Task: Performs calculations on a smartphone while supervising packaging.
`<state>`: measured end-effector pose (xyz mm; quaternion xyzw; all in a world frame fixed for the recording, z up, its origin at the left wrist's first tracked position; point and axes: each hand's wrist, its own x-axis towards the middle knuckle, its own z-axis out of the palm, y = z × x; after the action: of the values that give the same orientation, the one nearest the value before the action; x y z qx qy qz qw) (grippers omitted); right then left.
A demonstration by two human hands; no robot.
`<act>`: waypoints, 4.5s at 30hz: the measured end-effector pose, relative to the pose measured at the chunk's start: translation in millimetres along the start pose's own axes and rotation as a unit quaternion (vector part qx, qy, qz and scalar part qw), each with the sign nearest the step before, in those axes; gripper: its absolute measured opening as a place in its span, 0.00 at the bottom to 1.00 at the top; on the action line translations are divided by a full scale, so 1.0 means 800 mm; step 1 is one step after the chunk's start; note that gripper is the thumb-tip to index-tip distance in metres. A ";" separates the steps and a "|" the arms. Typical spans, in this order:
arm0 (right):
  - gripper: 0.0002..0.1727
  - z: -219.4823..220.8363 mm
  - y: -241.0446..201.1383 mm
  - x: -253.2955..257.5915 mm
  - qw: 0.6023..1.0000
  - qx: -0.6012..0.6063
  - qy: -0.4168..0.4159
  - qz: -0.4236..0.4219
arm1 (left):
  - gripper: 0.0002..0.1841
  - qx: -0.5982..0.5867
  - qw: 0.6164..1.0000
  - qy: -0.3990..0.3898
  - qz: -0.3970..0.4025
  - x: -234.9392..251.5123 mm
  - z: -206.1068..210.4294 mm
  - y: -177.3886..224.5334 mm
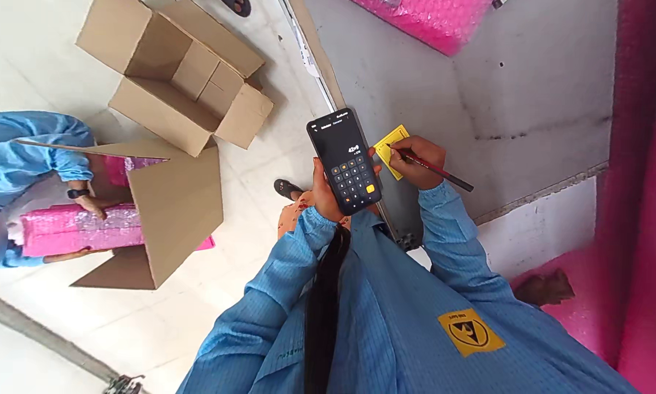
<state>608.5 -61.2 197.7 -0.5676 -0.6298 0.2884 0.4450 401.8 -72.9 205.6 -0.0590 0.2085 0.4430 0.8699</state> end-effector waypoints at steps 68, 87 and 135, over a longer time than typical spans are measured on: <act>0.18 -0.014 -0.013 -0.041 0.999 0.011 0.023 0.020 | 0.46 0.013 1.000 0.023 -0.003 -0.005 0.005 -0.001; 0.21 -0.013 -0.024 -0.029 0.974 -0.214 0.015 -0.071 | 0.46 0.029 0.991 0.014 0.131 -0.161 0.022 0.057; 0.13 0.399 -0.525 -0.118 0.797 0.141 -0.412 -0.418 | 0.39 0.039 0.863 0.162 0.477 -0.599 -0.022 0.231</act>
<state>128.6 -187.2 400.4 -0.0079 -0.8818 0.3670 0.2961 0.3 -324.4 403.7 0.0106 0.3658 0.7798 0.5080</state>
